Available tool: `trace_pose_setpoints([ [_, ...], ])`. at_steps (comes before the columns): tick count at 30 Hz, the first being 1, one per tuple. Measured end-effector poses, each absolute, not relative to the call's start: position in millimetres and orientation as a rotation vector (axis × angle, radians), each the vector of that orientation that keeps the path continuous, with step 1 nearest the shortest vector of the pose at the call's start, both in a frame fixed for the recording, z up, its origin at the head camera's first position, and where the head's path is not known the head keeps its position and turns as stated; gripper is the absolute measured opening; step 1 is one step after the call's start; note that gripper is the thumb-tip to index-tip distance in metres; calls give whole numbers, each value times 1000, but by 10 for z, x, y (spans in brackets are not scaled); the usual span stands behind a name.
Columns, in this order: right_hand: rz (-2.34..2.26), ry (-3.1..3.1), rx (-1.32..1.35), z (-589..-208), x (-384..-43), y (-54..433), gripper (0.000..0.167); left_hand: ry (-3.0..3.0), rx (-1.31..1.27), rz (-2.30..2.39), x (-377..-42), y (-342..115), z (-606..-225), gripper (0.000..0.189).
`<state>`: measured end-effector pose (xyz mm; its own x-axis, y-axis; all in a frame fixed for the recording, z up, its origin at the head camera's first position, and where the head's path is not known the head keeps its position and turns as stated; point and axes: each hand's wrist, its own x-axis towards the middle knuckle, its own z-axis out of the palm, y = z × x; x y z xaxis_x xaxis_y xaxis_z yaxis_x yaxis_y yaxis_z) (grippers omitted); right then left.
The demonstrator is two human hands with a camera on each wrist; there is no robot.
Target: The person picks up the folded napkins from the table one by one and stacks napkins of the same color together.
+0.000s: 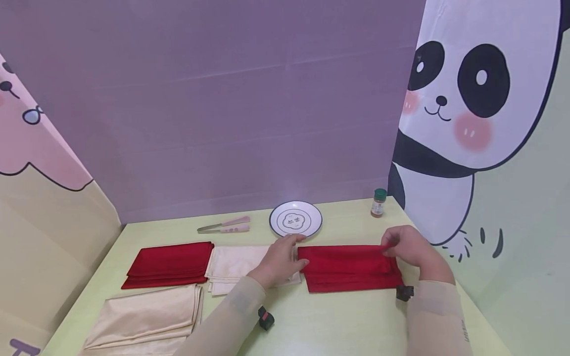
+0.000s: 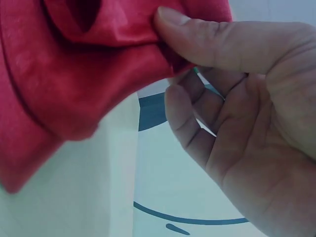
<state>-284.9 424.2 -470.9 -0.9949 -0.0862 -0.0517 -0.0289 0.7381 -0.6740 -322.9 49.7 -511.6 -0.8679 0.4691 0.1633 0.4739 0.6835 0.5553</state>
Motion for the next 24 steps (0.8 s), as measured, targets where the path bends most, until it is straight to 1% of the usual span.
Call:
trace_pose_setpoints([
  [10,-1234,2844,-99,-4659,-2805,4232,14,-2862,-808,-1080,-3230,514,-5135,50],
  [15,-1266,2836,-90,-4693,-2841,4265,15,-2868,-799,-1115,-3193,520,-5088,29],
  [18,-1259,2842,-70,-4708,-2852,4277,20,-2858,-806,-1129,-3175,523,-5061,17],
  [22,-1241,2841,-39,-4715,-2846,4297,35,-2842,-820,-1148,-3160,534,-5045,13],
  [24,-1230,2835,-35,-4713,-2836,4302,37,-2841,-828,-1159,-3154,538,-5047,12],
])
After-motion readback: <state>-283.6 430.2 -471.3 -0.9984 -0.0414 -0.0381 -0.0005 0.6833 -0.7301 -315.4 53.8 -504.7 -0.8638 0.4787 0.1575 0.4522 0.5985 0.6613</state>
